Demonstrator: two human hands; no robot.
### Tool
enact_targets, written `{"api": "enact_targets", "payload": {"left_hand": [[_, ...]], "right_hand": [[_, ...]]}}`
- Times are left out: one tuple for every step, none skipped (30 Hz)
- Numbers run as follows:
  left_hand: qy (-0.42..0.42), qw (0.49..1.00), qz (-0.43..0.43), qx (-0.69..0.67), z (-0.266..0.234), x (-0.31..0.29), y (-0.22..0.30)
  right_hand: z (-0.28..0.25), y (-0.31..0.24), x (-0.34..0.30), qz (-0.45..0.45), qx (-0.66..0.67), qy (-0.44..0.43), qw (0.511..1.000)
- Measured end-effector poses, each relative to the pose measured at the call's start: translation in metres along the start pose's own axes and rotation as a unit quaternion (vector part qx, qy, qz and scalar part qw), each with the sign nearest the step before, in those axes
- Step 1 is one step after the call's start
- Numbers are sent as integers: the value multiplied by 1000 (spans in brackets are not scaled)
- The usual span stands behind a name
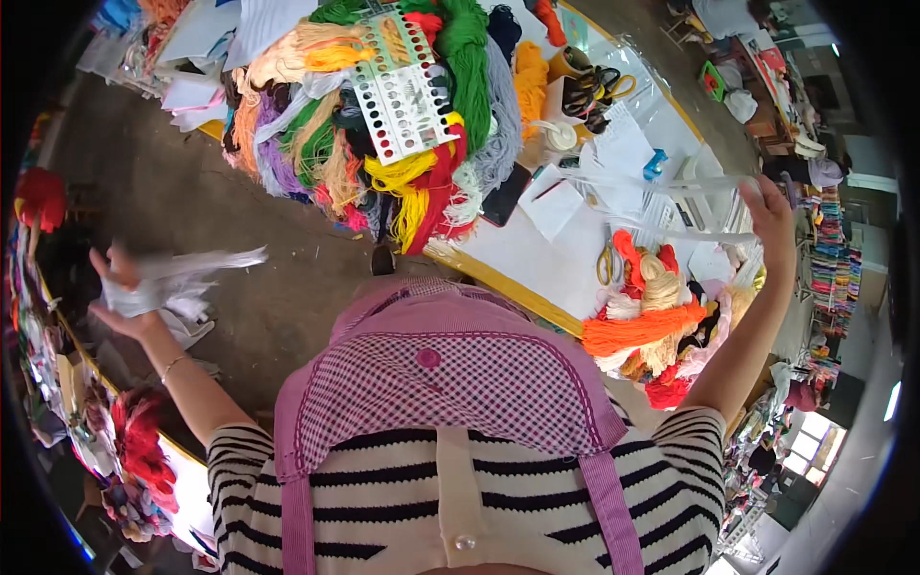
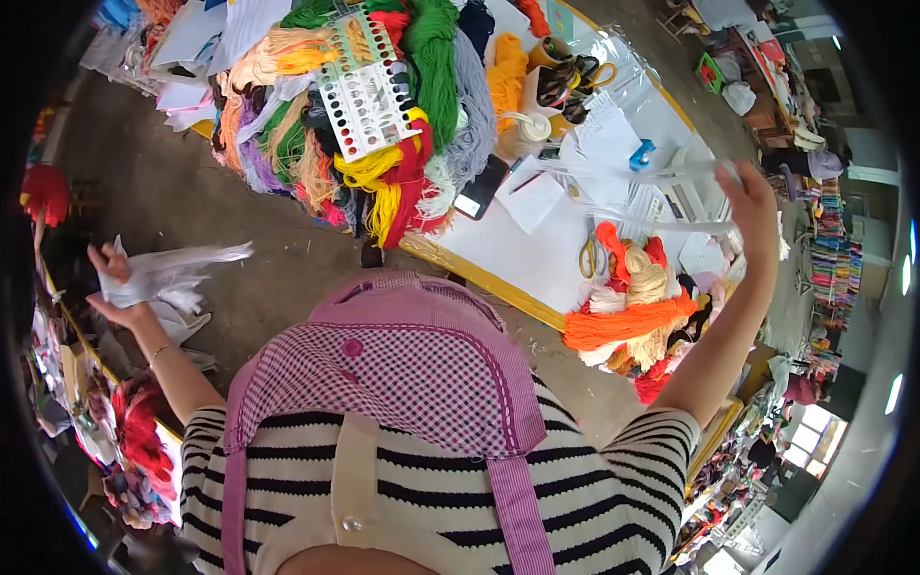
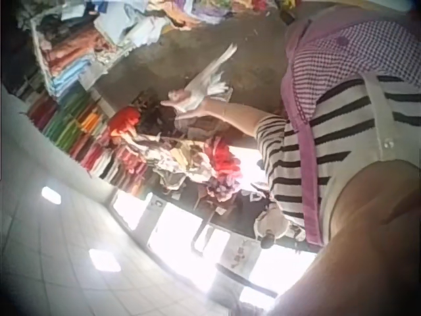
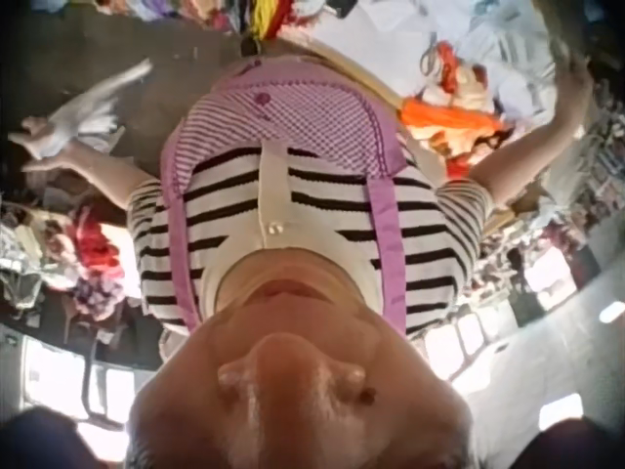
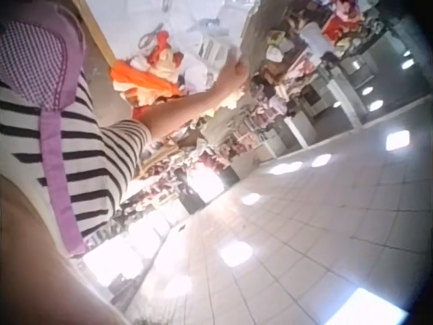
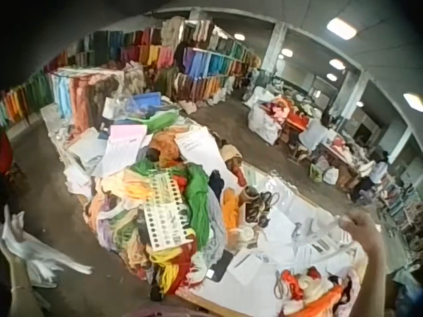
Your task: The recorder gathers a bundle of thread, walks to a workstation, and uses scissors to cut and sort the thread onto a color sample card.
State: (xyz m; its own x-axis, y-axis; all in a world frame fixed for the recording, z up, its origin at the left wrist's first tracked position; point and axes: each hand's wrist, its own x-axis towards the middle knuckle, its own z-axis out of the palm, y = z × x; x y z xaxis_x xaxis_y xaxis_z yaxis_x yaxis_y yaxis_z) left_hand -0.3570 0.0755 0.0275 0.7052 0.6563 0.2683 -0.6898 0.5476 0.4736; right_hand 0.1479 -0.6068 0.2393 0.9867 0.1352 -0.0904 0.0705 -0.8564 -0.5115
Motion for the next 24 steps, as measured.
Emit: {"api": "enact_targets", "payload": {"left_hand": [[-83, 995, -55, -26, 27, 11, -28], [-139, 980, -103, -93, 36, 15, -51], [-94, 992, -73, -28, 6, 14, -52], [21, 996, -64, 49, -2, 18, -65], [-112, 986, -119, 24, 18, 45, -94], [15, 991, -117, 64, 25, 57, -113], [45, 987, -157, 4, 41, 74, -133], [54, 980, -184, 45, 65, 90, -153], [115, 965, -196, 130, 79, 103, -172], [127, 958, -200, 162, 97, 114, -197], [106, 947, -215, 216, 124, 124, -217], [136, 933, -267, 199, 131, 130, -234], [114, 932, -263, 220, 142, 133, -251], [101, 921, -308, 215, 149, 136, -265], [125, 893, -356, 247, 156, 140, -276], [147, 859, -405, 276, 158, 143, -286], [148, 852, -422, 270, 152, 143, -297], [151, 845, -441, 264, 147, 143, -305], [150, 853, -429, 257, 145, 142, -313], [155, 851, -432, 257, 145, 140, -319], [167, 859, -426, 232, 149, 139, -322], [178, 866, -419, 207, 153, 139, -326], [185, 872, -404, 204, 154, 138, -329], [188, 872, -403, 204, 151, 138, -331]], "right_hand": [[16, -17, -7, -123, 29, 28, 992], [40, -39, -5, -254, 65, 50, 964], [60, -71, -10, -270, 75, 47, 959], [78, -104, -19, -246, 255, 47, 934], [93, -129, -24, -210, 423, 42, 880], [104, -141, -20, -213, 425, 41, 879], [121, -149, -12, -177, 434, 29, 883], [138, -156, -5, -137, 440, 20, 887], [164, -173, -2, -162, 319, 52, 932], [194, -191, -2, -182, 192, 83, 961], [225, -199, 4, -222, 188, 80, 953], [256, -204, 10, -265, 187, 72, 943], [281, -213, 14, -319, 140, 54, 936], [293, -221, 15, -357, 126, 17, 925], [310, -226, 17, -357, 127, 12, 925], [328, -228, 20, -318, 218, -64, 920], [342, -231, 23, -275, 305, -139, 901], [353, -235, 24, -271, 305, -144, 902], [362, -238, 26, -225, 346, -188, 891], [370, -238, 29, -177, 385, -230, 876], [378, -236, 35, -158, 373, -225, 886], [384, -234, 38, -155, 374, -228, 886], [389, -233, 40, -160, 314, -204, 913], [393, -235, 42, -168, 254, -180, 935]]}}
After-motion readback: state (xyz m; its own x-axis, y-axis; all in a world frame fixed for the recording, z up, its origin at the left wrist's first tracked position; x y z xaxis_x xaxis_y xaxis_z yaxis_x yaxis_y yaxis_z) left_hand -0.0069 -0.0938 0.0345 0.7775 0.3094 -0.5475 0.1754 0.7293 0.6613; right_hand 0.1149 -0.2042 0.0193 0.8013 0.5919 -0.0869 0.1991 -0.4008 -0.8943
